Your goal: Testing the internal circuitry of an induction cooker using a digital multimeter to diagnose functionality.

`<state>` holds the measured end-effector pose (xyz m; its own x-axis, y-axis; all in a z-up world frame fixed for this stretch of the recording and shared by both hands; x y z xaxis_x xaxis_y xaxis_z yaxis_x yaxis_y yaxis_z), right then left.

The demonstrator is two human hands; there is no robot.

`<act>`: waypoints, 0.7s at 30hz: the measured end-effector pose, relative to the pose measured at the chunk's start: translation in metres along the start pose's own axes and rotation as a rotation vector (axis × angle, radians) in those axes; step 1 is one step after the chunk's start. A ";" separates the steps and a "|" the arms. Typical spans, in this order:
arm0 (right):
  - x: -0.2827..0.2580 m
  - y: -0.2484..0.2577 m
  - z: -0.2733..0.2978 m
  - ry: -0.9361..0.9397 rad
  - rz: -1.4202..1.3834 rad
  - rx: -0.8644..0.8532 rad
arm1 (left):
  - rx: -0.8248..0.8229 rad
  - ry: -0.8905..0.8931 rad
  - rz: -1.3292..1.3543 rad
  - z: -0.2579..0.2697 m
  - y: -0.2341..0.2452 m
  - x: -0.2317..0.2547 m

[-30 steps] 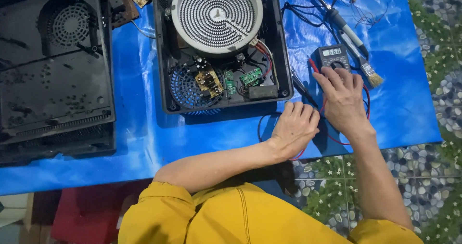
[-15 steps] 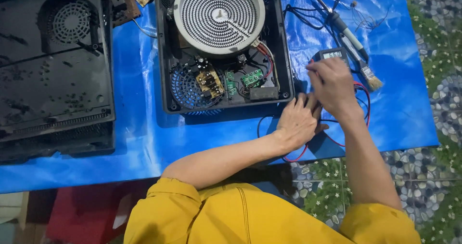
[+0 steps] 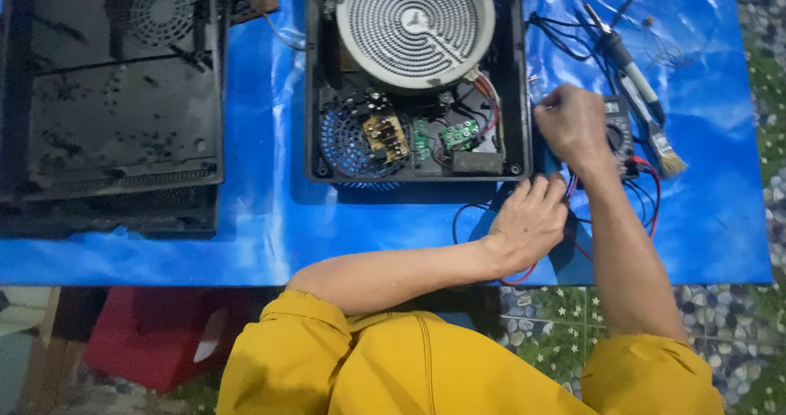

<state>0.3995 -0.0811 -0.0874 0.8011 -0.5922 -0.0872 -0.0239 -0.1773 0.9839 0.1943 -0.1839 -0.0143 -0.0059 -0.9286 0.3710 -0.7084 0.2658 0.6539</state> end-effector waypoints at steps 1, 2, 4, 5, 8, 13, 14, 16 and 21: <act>-0.005 0.021 0.005 0.011 -0.003 0.000 | 0.004 0.006 -0.008 0.003 -0.008 -0.002; -0.007 0.051 0.011 -0.008 -0.095 0.090 | -0.018 0.016 -0.005 0.006 -0.018 -0.004; -0.009 0.094 0.017 -0.017 -0.189 0.182 | -0.033 0.028 -0.009 0.005 -0.019 -0.005; -0.008 0.121 0.022 -0.009 -0.286 0.337 | -0.069 0.058 -0.013 0.002 -0.014 -0.005; -0.023 0.181 0.038 0.077 -0.545 0.506 | -0.091 0.052 0.025 0.002 0.006 0.001; -0.095 0.215 0.054 0.131 -0.879 0.334 | -0.147 -0.168 0.027 -0.012 0.108 0.002; -0.106 0.208 0.054 0.145 -0.942 0.283 | -0.101 -0.154 0.140 -0.012 0.125 -0.012; -0.125 0.198 0.056 0.152 -1.007 0.224 | -0.060 -0.134 0.255 -0.014 0.156 -0.045; -0.162 0.174 0.053 0.343 -0.956 0.252 | 0.058 0.065 -0.130 -0.009 0.210 -0.170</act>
<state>0.2338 -0.0581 0.0892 0.6779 0.1292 -0.7237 0.6164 -0.6363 0.4638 0.0529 0.0327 0.0663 0.1335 -0.9349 0.3288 -0.7397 0.1268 0.6609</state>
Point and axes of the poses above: each hand's wrist, its own z-axis away from the middle knuckle, its own y-axis out of the back of the hand, x = y × z, the point moved 10 cm from there along -z, towards the middle knuckle, and after that the axes turned 12 degrees about z, right-handed, at the moved point
